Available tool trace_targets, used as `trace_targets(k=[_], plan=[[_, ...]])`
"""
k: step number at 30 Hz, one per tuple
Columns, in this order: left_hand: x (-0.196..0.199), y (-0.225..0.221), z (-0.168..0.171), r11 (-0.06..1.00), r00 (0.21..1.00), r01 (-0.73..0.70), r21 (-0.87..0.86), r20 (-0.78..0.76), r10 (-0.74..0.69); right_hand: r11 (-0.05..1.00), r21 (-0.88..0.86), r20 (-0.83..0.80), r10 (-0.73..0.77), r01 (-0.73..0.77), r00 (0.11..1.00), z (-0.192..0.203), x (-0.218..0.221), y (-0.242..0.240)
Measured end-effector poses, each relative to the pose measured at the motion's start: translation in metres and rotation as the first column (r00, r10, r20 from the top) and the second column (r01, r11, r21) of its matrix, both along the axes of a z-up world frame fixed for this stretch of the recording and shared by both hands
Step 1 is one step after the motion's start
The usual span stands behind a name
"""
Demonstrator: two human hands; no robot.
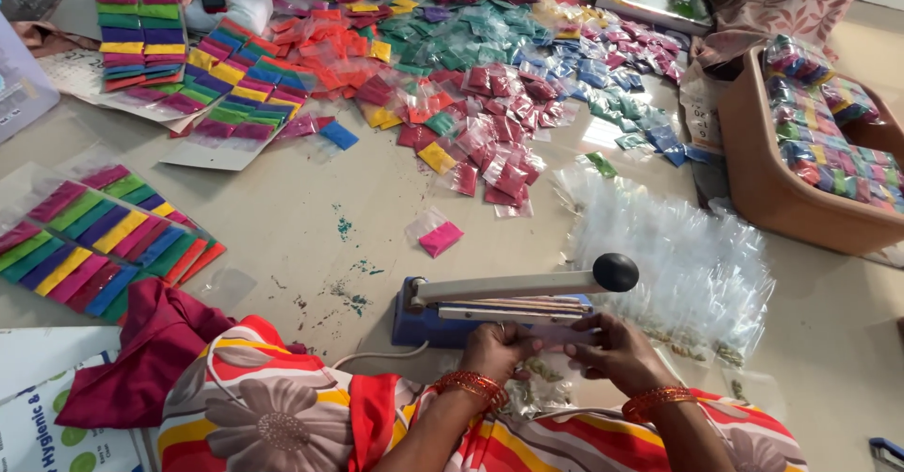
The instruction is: The person seals small plastic bags containing colorful powders using a manual impulse heat sealer.
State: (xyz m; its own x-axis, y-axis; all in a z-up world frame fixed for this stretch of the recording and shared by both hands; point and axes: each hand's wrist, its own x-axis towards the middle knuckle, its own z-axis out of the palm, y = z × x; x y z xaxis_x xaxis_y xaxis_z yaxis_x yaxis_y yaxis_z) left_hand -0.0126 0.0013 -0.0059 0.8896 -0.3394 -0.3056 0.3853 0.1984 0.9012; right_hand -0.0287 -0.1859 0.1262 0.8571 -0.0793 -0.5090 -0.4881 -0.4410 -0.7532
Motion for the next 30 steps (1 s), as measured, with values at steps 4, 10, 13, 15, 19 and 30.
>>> trace_targets(k=[4, 10, 13, 15, 19, 30], plan=[[-0.001, -0.003, 0.000, 0.999, 0.997, -0.052, -0.010, -0.055, 0.051, 0.978, 0.196, 0.038, -0.077, 0.068, 0.996, -0.076, 0.002, -0.050], [-0.003, -0.006, -0.002, 0.996, 0.991, -0.086, -0.033, -0.109, 0.082, 0.986, 0.161, 0.001, -0.047, 0.046, 0.999, -0.070, 0.003, -0.063], [0.000, -0.008, -0.014, 0.994, 0.992, -0.080, -0.070, -0.103, 0.073, 0.974, 0.204, -0.033, -0.095, 0.100, 0.995, -0.066, -0.001, -0.058], [0.003, -0.013, -0.032, 0.997, 0.994, -0.057, -0.051, -0.100, 0.052, 0.975, 0.159, -0.033, -0.151, 0.155, 0.988, -0.054, -0.008, -0.042], [0.008, -0.022, -0.064, 0.994, 0.974, -0.096, -0.054, 0.201, 0.105, 0.979, 0.170, 0.029, -0.119, 0.112, 0.993, -0.076, -0.016, -0.042], [0.007, -0.012, -0.034, 0.974, 0.979, -0.160, -0.158, -0.150, 0.137, 0.866, -0.487, -0.002, -0.134, 0.116, 0.991, -0.045, 0.026, -0.136]])
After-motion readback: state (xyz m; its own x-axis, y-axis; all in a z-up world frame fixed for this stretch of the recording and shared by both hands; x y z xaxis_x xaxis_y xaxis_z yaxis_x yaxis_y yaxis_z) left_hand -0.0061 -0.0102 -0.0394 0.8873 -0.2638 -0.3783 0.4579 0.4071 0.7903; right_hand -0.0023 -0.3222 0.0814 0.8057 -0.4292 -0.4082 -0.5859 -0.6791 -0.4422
